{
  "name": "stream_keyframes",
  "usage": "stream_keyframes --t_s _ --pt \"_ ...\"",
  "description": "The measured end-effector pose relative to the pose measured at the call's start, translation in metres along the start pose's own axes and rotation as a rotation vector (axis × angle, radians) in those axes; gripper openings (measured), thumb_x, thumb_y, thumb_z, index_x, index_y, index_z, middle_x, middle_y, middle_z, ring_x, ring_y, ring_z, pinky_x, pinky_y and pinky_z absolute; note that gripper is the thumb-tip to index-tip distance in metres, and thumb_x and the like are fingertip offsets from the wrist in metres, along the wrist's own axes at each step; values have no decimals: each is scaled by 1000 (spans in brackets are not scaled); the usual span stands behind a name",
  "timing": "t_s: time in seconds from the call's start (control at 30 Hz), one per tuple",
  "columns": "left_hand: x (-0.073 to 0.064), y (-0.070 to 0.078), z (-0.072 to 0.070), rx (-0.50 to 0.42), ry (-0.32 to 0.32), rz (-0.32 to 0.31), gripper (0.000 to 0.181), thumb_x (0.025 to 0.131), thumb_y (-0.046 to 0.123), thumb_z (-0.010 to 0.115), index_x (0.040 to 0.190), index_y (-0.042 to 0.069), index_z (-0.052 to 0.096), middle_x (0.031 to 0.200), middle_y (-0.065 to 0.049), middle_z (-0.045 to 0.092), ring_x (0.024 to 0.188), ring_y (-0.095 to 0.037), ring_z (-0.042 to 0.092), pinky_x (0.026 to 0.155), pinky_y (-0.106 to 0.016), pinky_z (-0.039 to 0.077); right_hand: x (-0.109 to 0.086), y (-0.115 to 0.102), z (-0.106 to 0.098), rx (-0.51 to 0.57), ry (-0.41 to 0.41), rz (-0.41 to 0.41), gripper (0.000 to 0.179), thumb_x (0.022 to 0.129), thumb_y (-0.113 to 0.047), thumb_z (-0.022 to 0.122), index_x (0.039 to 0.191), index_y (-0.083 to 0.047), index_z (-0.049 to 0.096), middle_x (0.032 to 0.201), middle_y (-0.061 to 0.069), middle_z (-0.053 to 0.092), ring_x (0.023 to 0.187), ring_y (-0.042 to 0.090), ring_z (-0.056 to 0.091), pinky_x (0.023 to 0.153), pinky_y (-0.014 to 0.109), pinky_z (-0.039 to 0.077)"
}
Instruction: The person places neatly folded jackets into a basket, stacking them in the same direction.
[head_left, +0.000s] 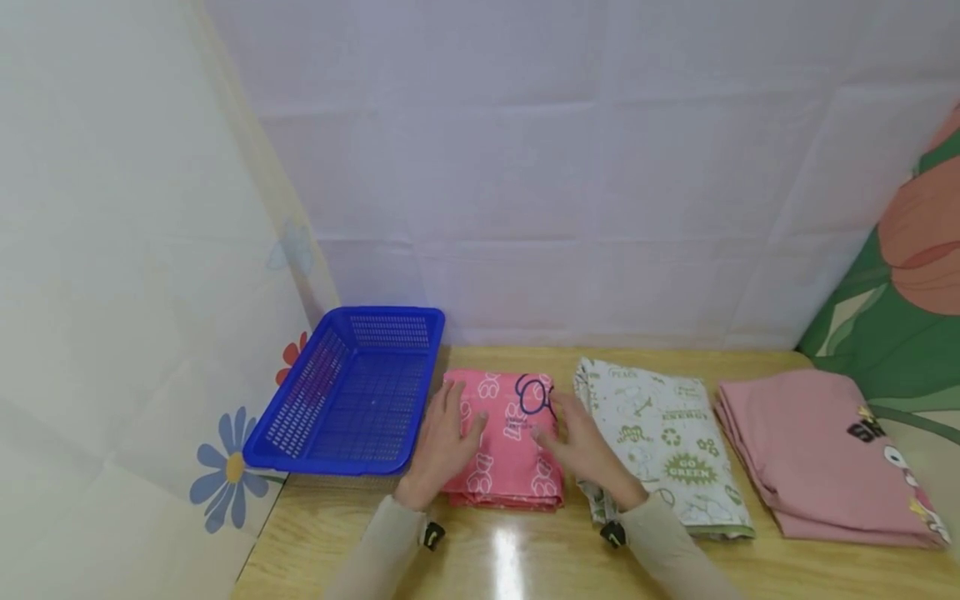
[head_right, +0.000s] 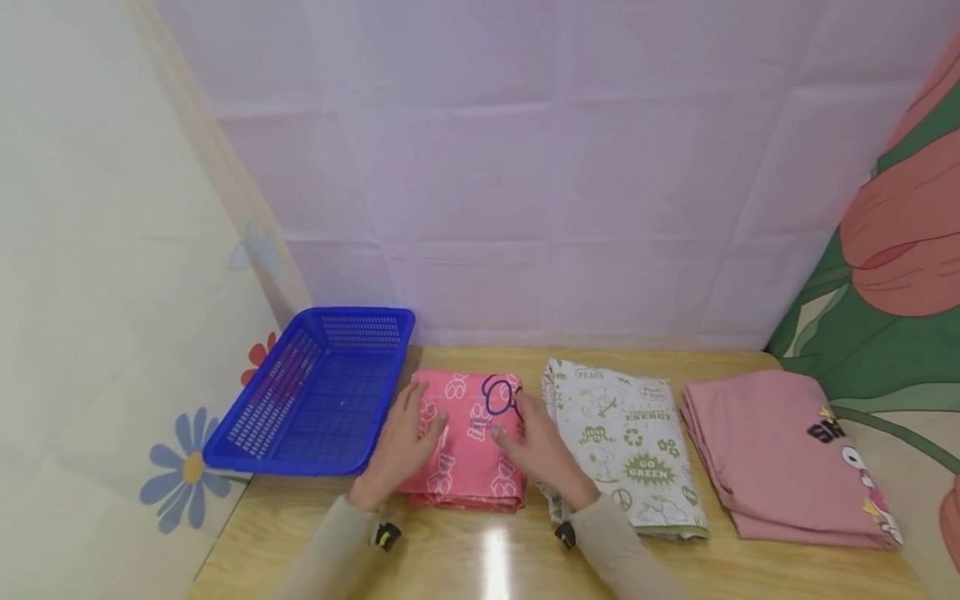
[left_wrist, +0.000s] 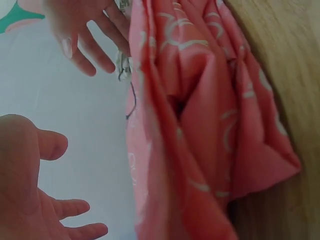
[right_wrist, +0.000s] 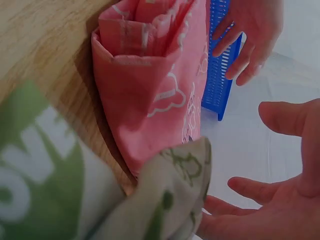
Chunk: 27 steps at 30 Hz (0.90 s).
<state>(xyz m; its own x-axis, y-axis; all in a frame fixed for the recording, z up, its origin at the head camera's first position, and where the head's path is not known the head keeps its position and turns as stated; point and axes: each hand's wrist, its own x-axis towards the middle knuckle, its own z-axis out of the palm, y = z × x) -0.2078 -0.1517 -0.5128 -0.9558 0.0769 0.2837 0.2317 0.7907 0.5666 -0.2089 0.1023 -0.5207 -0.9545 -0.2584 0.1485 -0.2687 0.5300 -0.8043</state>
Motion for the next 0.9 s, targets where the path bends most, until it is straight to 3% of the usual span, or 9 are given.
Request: stream_keyframes --t_s 0.17,0.6,0.77,0.9 --pt "-1 -10 7 -48 15 -27 70 104 31 65 159 -5 41 165 -35 35 150 -52 39 124 -65 33 0 0 9 -39 -5 -9 75 100 -27 75 161 1 39 161 26 45 145 43 49 120 62 41" --pt "-5 -29 20 -165 6 -83 64 104 24 66 159 -1 42 170 -33 24 150 -56 38 120 -70 36 0 4 23 -24 -33 112 84 100 -39 73 166 -5 33 175 23 23 160 46 27 125 69 27" --pt "-5 -34 22 -172 -6 -101 64 104 24 65 159 -1 42 170 -35 23 151 -55 36 121 -69 35 1 5 28 -14 -15 120 83 100 -38 73 165 -4 35 174 26 22 160 49 24 124 72 25" --pt "-7 -37 22 -180 -19 -120 66 104 26 64 160 0 41 169 -36 24 152 -56 35 122 -69 33 1 7 30 -3 1 134 79 100 -36 73 163 -3 38 171 29 27 156 52 30 120 75 30"
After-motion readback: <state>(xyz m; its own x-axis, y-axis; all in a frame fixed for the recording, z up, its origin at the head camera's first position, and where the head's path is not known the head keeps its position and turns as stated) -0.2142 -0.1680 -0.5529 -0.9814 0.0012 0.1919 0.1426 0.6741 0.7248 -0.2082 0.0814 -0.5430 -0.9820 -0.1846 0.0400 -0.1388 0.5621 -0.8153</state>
